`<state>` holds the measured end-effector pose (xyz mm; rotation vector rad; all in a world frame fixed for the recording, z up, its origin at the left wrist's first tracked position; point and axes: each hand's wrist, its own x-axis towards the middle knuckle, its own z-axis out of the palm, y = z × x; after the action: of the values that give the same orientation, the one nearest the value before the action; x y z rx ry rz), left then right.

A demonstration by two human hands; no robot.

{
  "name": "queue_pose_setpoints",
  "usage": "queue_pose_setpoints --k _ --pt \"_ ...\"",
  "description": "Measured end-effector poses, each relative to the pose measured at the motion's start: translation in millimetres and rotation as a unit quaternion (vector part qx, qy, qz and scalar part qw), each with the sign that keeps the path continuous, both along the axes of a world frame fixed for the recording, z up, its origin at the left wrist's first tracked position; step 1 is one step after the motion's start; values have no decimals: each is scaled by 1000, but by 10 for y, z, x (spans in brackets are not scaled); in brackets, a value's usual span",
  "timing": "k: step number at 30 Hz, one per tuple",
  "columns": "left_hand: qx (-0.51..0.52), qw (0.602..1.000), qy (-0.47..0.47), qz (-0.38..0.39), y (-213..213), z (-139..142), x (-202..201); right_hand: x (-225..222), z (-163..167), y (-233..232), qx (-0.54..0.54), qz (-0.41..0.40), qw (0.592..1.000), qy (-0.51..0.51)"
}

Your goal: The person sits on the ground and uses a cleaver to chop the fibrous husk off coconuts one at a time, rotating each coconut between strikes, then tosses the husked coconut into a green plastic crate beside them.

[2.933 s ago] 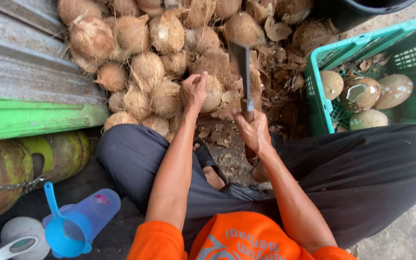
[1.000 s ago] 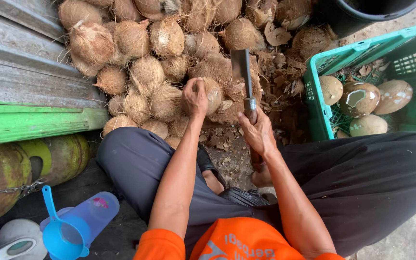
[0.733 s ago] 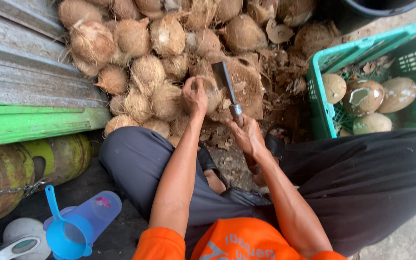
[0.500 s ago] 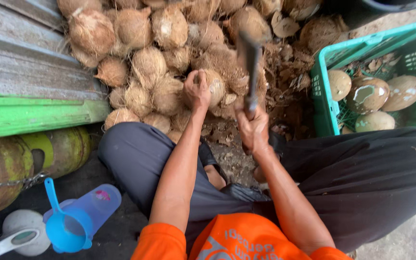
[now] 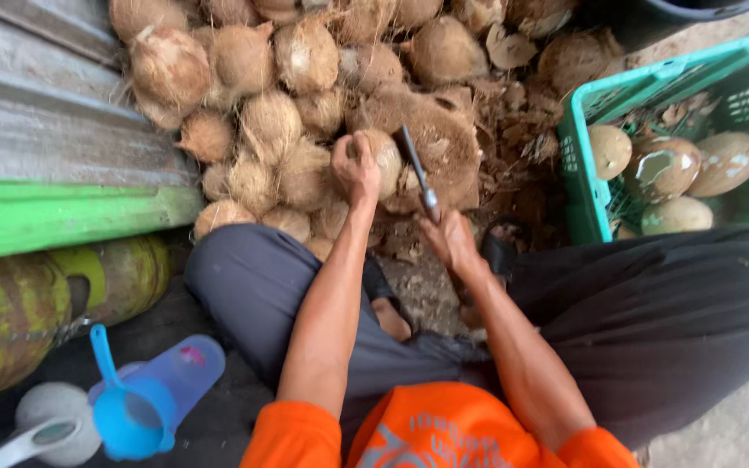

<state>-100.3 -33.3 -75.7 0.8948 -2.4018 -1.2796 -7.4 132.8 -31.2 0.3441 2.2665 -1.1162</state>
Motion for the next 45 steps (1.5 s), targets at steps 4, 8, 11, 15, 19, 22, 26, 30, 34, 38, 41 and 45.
queue_pose_setpoints --k 4,8,11,15,19,22,26,30,34,38,41,45 --pt "20 999 50 -5 86 -169 -75 -90 -113 63 -47 -49 992 107" --pt "49 998 39 25 123 -220 -164 -132 -46 114 -86 -114 978 150" --pt "75 992 -86 53 114 -218 -201 -197 -28 22 -149 -148 962 173" --pt "16 998 -7 57 142 -269 -300 -332 -92 -149 -49 -56 997 28" --pt "122 984 132 0 93 -369 -393 -403 -195 -167 -58 -52 996 32" --pt "-64 998 -5 30 -21 -373 -469 -537 -249 -66 -76 -26 995 51" --pt "67 995 -71 -37 -175 -238 -628 -720 -256 79 -37 21 998 40" --pt "21 997 -57 -51 -253 -105 -775 -805 -246 9 4 34 997 68" --pt "69 990 -123 1 -223 -124 -846 -884 -209 -53 -28 -15 997 70" --pt "74 992 -95 39 -219 -171 -927 -1030 -109 0 -80 -65 986 131" --pt "39 994 -102 29 -393 -95 -889 -965 52 -140 -91 -94 980 148" --pt "22 991 -131 14 -693 117 -753 -710 178 -520 -154 -122 975 99"
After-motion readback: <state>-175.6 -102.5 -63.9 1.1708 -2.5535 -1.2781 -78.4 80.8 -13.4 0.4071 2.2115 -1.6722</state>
